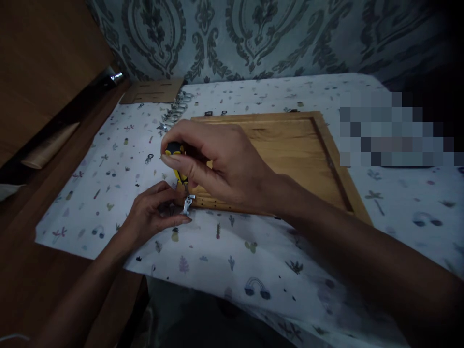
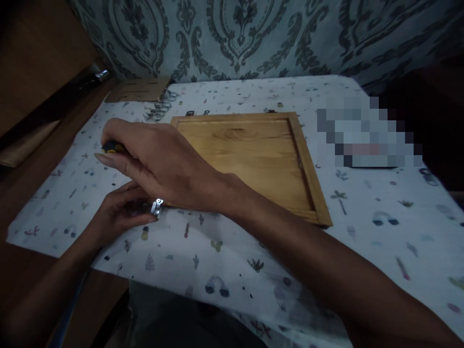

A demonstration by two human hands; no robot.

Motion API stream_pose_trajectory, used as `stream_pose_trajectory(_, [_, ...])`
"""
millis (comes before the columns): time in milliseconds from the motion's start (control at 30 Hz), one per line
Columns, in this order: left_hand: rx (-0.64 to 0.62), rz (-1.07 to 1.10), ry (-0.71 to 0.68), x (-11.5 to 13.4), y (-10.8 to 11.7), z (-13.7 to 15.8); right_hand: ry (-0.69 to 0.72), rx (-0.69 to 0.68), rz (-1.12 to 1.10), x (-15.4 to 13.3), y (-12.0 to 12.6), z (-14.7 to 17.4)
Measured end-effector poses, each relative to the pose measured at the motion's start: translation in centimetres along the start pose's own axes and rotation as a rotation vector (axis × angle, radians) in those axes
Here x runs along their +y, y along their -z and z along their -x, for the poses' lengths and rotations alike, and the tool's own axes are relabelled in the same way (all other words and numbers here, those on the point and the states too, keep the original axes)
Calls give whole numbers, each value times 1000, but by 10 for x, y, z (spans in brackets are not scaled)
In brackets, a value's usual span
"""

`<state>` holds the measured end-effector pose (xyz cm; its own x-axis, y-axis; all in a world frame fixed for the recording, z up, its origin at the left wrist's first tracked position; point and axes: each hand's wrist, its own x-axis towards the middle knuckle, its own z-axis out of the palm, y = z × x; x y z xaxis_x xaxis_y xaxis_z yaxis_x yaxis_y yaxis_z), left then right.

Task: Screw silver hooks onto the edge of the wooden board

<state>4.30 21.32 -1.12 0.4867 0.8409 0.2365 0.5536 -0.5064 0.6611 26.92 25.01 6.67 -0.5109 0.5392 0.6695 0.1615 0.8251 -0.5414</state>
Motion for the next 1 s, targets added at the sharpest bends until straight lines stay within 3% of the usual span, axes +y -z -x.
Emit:
stream_pose_trajectory(733, [-12,-9,11,2,1,-2,69,-22,16,11,-6,1])
stream_pose_trajectory(1000, [54,-63,-26,-2,-2,1,49,-21,-166,9,-8,0])
